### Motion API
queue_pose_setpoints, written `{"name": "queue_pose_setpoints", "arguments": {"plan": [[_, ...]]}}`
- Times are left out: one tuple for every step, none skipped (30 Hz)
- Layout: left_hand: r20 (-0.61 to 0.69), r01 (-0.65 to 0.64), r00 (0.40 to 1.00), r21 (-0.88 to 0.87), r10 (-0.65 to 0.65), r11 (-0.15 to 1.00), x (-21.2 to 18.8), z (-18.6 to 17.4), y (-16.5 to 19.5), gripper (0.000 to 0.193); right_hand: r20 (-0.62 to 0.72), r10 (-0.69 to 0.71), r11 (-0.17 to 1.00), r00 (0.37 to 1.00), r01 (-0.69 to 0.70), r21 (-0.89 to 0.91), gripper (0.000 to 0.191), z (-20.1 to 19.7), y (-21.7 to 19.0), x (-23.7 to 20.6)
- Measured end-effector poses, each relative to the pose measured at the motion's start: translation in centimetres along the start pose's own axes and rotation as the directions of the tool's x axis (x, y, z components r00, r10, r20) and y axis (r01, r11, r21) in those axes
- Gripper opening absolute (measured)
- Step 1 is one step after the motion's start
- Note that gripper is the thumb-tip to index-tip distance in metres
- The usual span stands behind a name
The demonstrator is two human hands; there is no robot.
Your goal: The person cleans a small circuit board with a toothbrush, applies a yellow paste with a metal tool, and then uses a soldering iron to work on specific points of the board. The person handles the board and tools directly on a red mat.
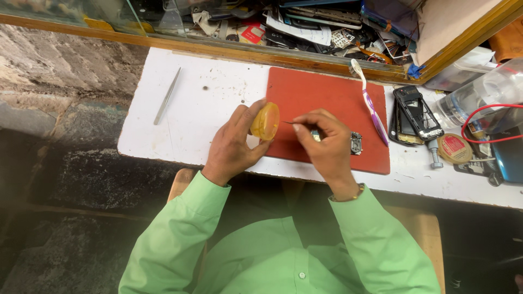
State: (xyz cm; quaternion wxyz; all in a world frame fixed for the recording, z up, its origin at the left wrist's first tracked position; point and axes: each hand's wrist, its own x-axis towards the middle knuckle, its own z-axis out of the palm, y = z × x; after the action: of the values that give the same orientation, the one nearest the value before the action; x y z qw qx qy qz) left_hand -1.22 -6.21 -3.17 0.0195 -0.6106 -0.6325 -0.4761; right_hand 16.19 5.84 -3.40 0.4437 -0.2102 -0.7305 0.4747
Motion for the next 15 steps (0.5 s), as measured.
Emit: {"name": "queue_pose_setpoints", "arguments": {"plan": [[0.000, 0.017, 1.000, -0.011, -0.017, 1.000, 0.0, 0.0, 0.0, 0.078, -0.012, 0.162, 0.975, 0.987, -0.158, 0.156, 0.009, -0.2, 0.2, -0.1], [0.001, 0.023, 1.000, -0.009, -0.023, 1.000, 0.1, 0.0, 0.0, 0.078, -0.006, 0.219, 0.942, 0.976, -0.210, 0.263, 0.010, -0.5, 0.4, -0.2], [0.003, 0.029, 1.000, -0.008, -0.029, 1.000, 0.1, 0.1, 0.0, 0.078, 0.006, 0.275, 0.894, 0.962, -0.258, 0.366, 0.011, -0.7, 0.6, -0.3], [0.005, 0.036, 0.999, -0.006, -0.036, 0.999, 0.1, 0.1, 0.0, 0.078, 0.024, 0.329, 0.833, 0.944, -0.301, 0.464, 0.012, -1.0, 0.8, -0.3], [0.004, 0.037, 0.999, -0.006, -0.037, 0.999, 0.1, 0.1, 0.0, 0.078, 0.033, 0.345, 0.809, 0.938, -0.315, 0.496, 0.013, -1.2, 1.0, -0.4], [0.003, 0.038, 0.999, -0.006, -0.038, 0.999, 0.1, 0.2, 0.0, 0.079, 0.043, 0.362, 0.783, 0.931, -0.329, 0.528, 0.014, -1.4, 1.1, -0.5], [0.001, 0.040, 0.999, -0.005, -0.040, 0.999, 0.1, 0.2, 0.0, 0.079, 0.055, 0.378, 0.756, 0.924, -0.342, 0.558, 0.014, -1.5, 1.2, -0.6], [-0.003, 0.040, 0.999, -0.003, -0.040, 0.999, 0.1, 0.2, -0.1, 0.079, 0.058, 0.380, 0.748, 0.923, -0.344, 0.568, 0.015, -1.6, 1.2, -0.7], [-0.007, 0.039, 0.999, -0.002, -0.039, 0.999, 0.1, 0.2, -0.1, 0.079, 0.061, 0.383, 0.739, 0.922, -0.345, 0.578, 0.015, -1.7, 1.2, -0.7], [-0.011, 0.039, 0.999, -0.001, -0.039, 0.999, 0.1, 0.2, -0.1, 0.079, 0.063, 0.386, 0.731, 0.920, -0.347, 0.588, 0.015, -1.6, 1.2, -0.8], [-0.017, 0.038, 0.999, -0.008, -0.038, 0.999, 0.1, 0.2, 0.0, 0.079, 0.053, 0.387, 0.736, 0.921, -0.343, 0.584, 0.014, -1.6, 1.1, -0.9], [-0.023, 0.037, 0.999, -0.015, -0.037, 0.999, 0.1, 0.2, -0.1, 0.079, 0.044, 0.387, 0.741, 0.921, -0.339, 0.579, 0.014, -1.5, 0.9, -1.0], [-0.029, 0.036, 0.999, -0.022, -0.037, 0.999, 0.1, 0.2, 0.0, 0.080, 0.035, 0.388, 0.746, 0.921, -0.336, 0.575, 0.013, -1.3, 0.7, -1.1], [-0.022, 0.029, 0.999, -0.026, -0.029, 0.999, 0.1, 0.1, 0.0, 0.079, -0.003, 0.356, 0.816, 0.935, -0.309, 0.490, 0.013, -1.1, 0.5, -1.2], [-0.014, 0.021, 1.000, -0.029, -0.022, 0.999, 0.1, 0.1, 0.0, 0.079, -0.038, 0.320, 0.874, 0.947, -0.279, 0.398, 0.013, -0.9, 0.3, -1.3]]}}
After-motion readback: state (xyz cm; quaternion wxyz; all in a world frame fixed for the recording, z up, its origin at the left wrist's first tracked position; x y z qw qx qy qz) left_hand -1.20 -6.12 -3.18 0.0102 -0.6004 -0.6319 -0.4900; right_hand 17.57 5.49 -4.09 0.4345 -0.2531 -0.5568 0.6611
